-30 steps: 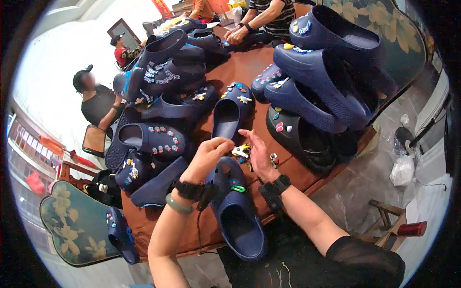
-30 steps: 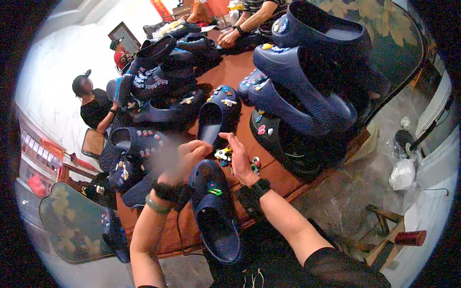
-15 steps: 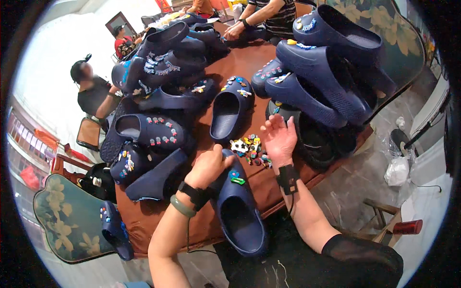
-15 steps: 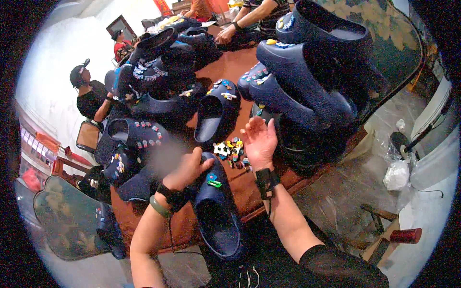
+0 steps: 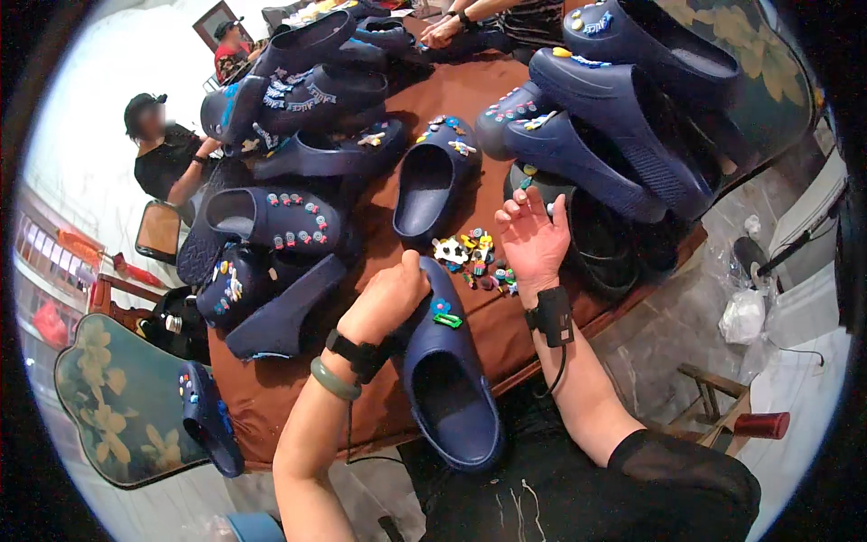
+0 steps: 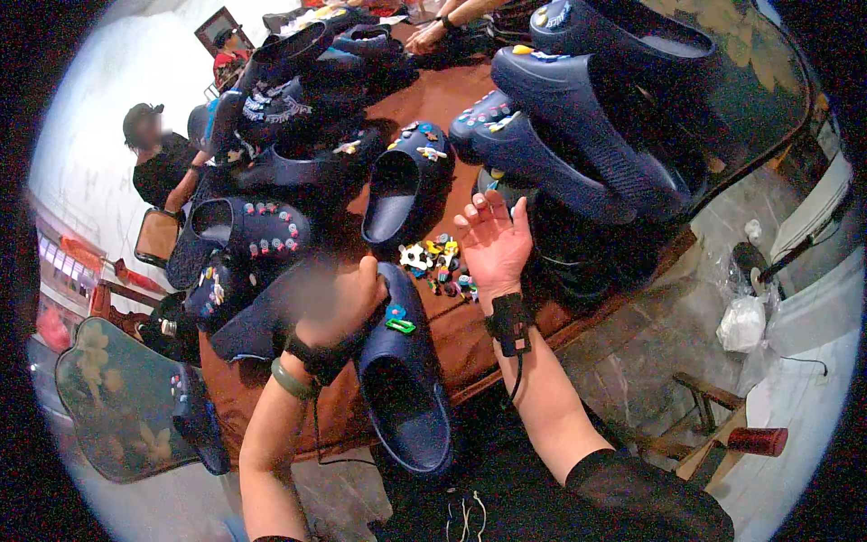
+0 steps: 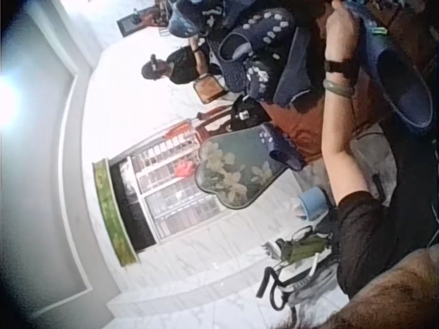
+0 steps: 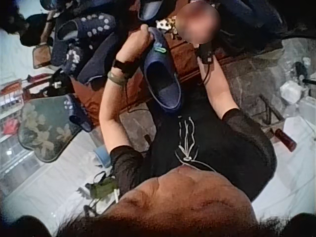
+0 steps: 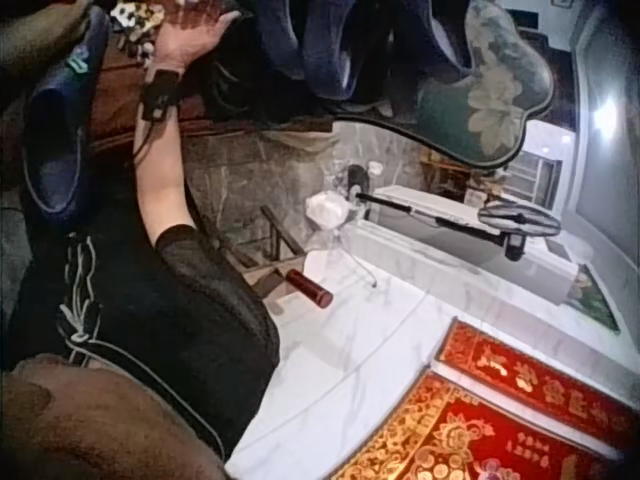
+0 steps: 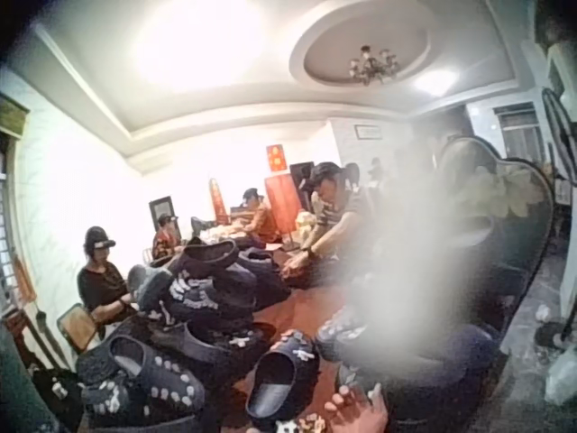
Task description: Manually inserting decorative charms into the holes of plastic clogs.
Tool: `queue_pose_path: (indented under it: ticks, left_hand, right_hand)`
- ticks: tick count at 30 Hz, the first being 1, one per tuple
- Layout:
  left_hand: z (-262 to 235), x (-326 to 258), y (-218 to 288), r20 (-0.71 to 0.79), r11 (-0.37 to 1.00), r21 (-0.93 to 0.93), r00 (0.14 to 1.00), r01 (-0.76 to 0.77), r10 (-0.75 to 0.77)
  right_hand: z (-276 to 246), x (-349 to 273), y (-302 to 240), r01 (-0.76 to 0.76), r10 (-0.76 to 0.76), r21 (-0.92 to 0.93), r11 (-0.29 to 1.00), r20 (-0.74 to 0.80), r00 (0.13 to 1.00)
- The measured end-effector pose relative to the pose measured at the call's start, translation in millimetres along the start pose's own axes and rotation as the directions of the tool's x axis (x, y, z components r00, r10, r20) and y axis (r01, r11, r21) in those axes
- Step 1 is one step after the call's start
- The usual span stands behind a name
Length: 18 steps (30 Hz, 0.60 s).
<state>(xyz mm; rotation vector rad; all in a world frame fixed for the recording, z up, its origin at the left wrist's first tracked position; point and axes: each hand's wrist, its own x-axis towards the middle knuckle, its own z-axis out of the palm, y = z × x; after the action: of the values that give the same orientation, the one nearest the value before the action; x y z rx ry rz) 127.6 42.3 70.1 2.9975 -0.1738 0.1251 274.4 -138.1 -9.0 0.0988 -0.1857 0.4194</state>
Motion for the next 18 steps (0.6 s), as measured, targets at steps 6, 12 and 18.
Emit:
queue_pose_path:
  ticks: [6,12,18]
  left_hand:
    - [9,-7,-14,0.012,0.984,-0.116,0.990,0.139,-0.138]
    - [23,-7,-25,-0.153,0.853,-0.521,0.982,0.017,-0.113]
    - [3,12,3,0.029,0.749,-0.646,0.985,0.147,-0.169]
  right_hand:
    - [-5,2,2,-0.022,0.022,-0.029,0.999,-0.002,1.000]
    - [-9,6,6,-0.025,0.023,-0.035,0.999,-0.030,0.999]
    - [-16,7,7,-0.070,0.069,-0.034,0.997,-0.012,0.998]
